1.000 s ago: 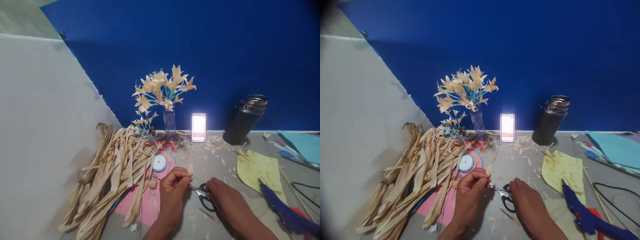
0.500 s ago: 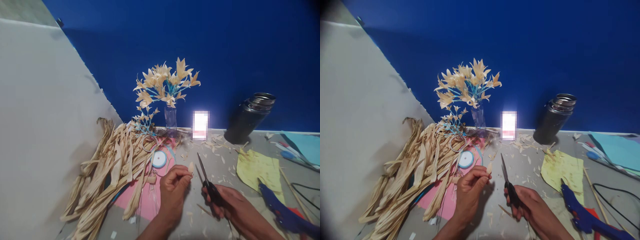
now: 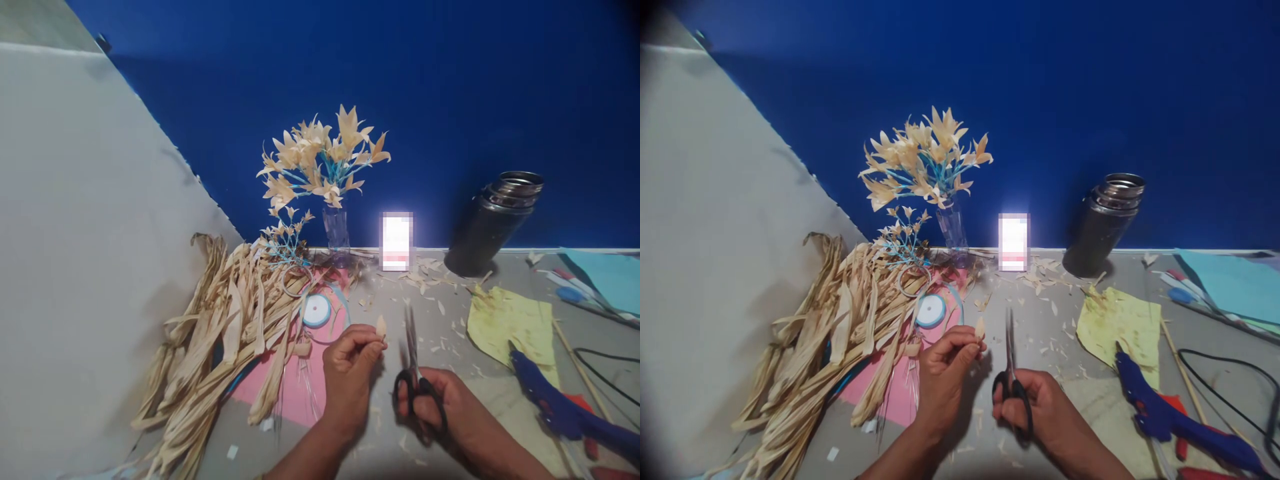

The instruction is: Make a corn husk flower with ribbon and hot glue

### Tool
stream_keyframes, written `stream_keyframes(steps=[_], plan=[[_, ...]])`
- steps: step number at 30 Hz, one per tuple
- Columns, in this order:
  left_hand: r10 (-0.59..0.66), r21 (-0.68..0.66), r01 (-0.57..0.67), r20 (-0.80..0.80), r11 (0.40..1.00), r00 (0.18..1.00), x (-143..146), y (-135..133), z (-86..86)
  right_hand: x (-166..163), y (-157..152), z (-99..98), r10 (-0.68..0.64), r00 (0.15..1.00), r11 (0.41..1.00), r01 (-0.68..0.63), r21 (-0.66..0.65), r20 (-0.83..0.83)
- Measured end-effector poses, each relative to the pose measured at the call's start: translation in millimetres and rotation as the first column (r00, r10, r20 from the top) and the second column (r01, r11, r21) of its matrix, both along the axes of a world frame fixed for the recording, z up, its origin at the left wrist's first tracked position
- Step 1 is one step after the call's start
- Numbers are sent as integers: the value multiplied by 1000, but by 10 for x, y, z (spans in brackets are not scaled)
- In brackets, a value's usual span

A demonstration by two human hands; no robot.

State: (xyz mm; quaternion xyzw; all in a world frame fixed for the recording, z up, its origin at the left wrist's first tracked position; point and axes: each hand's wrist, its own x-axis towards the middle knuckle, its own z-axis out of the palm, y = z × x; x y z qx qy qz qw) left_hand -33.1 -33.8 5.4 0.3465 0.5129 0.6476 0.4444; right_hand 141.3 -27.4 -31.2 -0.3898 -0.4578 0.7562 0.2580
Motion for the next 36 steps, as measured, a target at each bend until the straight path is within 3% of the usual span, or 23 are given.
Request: stream_keyframes(steps=[3, 8, 12, 24, 36], plan=[[8, -9, -8, 6, 1000, 1000, 22, -7, 0, -39, -23, -5, 15, 1000, 1000, -15, 25, 7], [4, 10, -3, -37, 1000, 999, 36, -21, -6, -76, -7, 90, 22, 994, 974, -45, 224, 106], [-7, 25, 8, -62, 1000, 998, 47, -26, 14, -75, -6, 143, 6, 987, 957, -53, 285, 163], [-33, 41, 41, -171, 998, 985, 23, -37, 38, -85, -8, 119, -63, 981, 959, 8, 282, 184], [-79, 16, 80, -55, 997, 995, 15, -26, 61, -66, -23, 43, -31, 966, 968, -34, 248, 256]])
